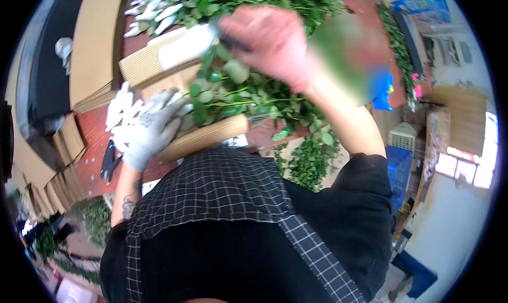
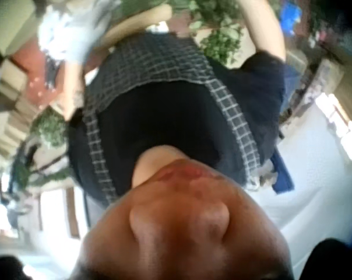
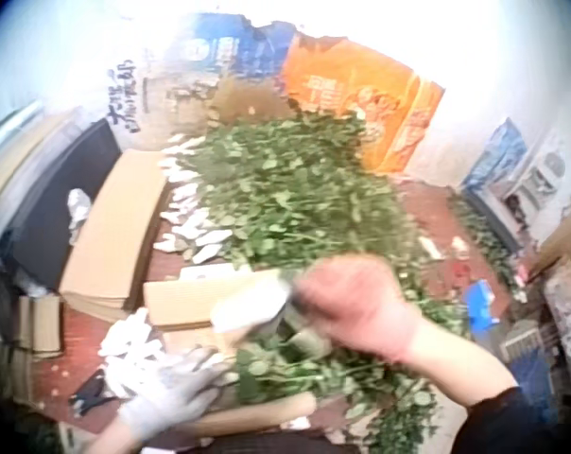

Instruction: The person bundles pink roses into cardboard sleeves and secures them using a stapler. They take stems from a pile on the table, place them inside a folded cardboard wrap, and staple the wrap closed by hand.

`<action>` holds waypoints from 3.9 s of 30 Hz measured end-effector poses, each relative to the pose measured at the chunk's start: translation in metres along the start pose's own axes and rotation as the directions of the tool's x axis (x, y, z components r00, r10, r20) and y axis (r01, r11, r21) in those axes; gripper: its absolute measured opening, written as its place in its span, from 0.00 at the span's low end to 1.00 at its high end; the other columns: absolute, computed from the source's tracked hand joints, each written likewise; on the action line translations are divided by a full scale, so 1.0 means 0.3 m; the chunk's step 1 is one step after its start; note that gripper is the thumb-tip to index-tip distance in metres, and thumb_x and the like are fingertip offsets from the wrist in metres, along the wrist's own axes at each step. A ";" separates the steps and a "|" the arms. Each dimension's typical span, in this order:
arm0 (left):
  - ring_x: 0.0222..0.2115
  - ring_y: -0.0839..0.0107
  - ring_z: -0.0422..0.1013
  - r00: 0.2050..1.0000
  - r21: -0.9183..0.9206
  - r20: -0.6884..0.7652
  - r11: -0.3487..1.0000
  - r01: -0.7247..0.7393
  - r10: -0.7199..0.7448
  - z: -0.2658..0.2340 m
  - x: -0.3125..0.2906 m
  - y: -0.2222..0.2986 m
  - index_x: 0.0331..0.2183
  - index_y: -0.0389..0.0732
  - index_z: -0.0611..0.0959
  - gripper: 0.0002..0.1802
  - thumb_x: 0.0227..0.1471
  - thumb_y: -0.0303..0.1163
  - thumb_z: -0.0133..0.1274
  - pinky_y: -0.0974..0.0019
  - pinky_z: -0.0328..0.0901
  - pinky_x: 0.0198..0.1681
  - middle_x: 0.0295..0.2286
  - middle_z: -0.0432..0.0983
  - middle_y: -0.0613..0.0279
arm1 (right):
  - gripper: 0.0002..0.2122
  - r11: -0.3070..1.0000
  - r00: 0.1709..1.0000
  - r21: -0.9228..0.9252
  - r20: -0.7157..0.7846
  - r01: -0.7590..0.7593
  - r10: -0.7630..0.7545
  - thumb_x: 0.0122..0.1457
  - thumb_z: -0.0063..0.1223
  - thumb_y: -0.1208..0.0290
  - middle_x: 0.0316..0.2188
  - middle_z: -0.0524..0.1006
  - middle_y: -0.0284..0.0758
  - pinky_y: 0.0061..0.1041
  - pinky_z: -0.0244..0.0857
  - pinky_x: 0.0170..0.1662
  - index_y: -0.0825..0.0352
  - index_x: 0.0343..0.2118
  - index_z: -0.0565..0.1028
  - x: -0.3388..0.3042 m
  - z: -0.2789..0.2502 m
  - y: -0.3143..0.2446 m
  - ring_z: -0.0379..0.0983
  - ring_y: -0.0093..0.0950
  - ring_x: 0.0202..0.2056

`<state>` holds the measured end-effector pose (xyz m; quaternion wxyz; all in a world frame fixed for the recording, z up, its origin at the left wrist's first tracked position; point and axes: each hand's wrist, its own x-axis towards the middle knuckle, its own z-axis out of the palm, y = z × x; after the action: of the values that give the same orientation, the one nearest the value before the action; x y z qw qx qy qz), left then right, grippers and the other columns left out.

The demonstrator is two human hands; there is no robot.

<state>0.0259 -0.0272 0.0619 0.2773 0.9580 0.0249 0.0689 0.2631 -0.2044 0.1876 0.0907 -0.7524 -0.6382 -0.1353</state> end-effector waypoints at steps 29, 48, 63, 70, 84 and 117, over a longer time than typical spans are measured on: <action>0.39 0.57 0.72 0.994 -0.100 0.023 0.989 0.110 -0.108 -0.025 -0.086 0.037 0.37 0.39 0.83 0.13 0.49 0.34 0.55 0.58 0.65 0.46 0.34 0.78 0.55 | 0.10 0.996 0.959 0.074 0.276 0.050 -0.068 0.50 0.55 0.64 0.25 0.75 0.33 0.33 0.68 0.29 0.59 0.35 0.73 0.014 0.393 -0.186 0.75 0.33 0.29; 0.34 0.58 0.72 0.997 -0.054 -0.071 0.999 -0.007 0.003 -0.091 0.051 0.019 0.42 0.43 0.82 0.21 0.40 0.32 0.59 0.59 0.65 0.41 0.31 0.77 0.56 | 0.20 0.984 0.907 0.159 0.422 -0.078 0.004 0.49 0.56 0.65 0.38 0.76 0.36 0.35 0.68 0.42 0.64 0.46 0.73 0.001 0.361 -0.182 0.74 0.36 0.39; 0.31 0.58 0.75 0.978 -0.142 0.041 0.967 0.210 -0.206 -0.065 -0.100 0.063 0.32 0.42 0.84 0.13 0.43 0.38 0.59 0.59 0.67 0.37 0.27 0.79 0.57 | 0.09 0.948 0.883 0.316 0.454 -0.029 -0.124 0.53 0.49 0.72 0.31 0.74 0.37 0.35 0.68 0.40 0.63 0.38 0.72 0.006 0.298 -0.241 0.75 0.36 0.35; 0.28 0.60 0.72 0.998 -0.023 -0.060 1.000 0.016 -0.017 -0.052 -0.092 0.010 0.27 0.43 0.83 0.08 0.38 0.28 0.63 0.59 0.64 0.34 0.23 0.76 0.60 | 0.21 0.925 0.991 0.375 -0.080 -0.066 0.103 0.46 0.56 0.61 0.47 0.73 0.39 0.37 0.59 0.55 0.57 0.45 0.71 -0.183 0.218 -0.362 0.70 0.37 0.48; 0.28 0.61 0.71 0.989 -0.089 0.145 0.996 -0.010 0.022 -0.078 -0.050 -0.015 0.23 0.37 0.80 0.10 0.32 0.22 0.63 0.61 0.65 0.35 0.24 0.77 0.57 | 0.11 -0.308 0.020 0.911 0.326 -0.275 0.945 0.61 0.49 0.71 0.33 0.76 0.32 0.18 0.67 0.31 0.68 0.45 0.73 -0.733 0.236 -0.237 0.73 0.21 0.29; 0.31 0.56 0.76 0.960 -0.204 0.209 0.969 -0.142 0.185 0.235 0.632 0.356 0.34 0.39 0.83 0.15 0.50 0.41 0.56 0.60 0.68 0.36 0.28 0.79 0.51 | 0.09 -0.312 -0.093 0.946 0.319 0.086 0.943 0.59 0.52 0.76 0.34 0.78 0.35 0.21 0.70 0.32 0.73 0.41 0.75 -0.770 0.399 -0.176 0.76 0.24 0.31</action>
<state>0.2247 -0.1384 0.0826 0.3603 0.9280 -0.0931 -0.0158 0.1874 -0.3747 -0.0016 0.8276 -0.5354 0.1673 0.0194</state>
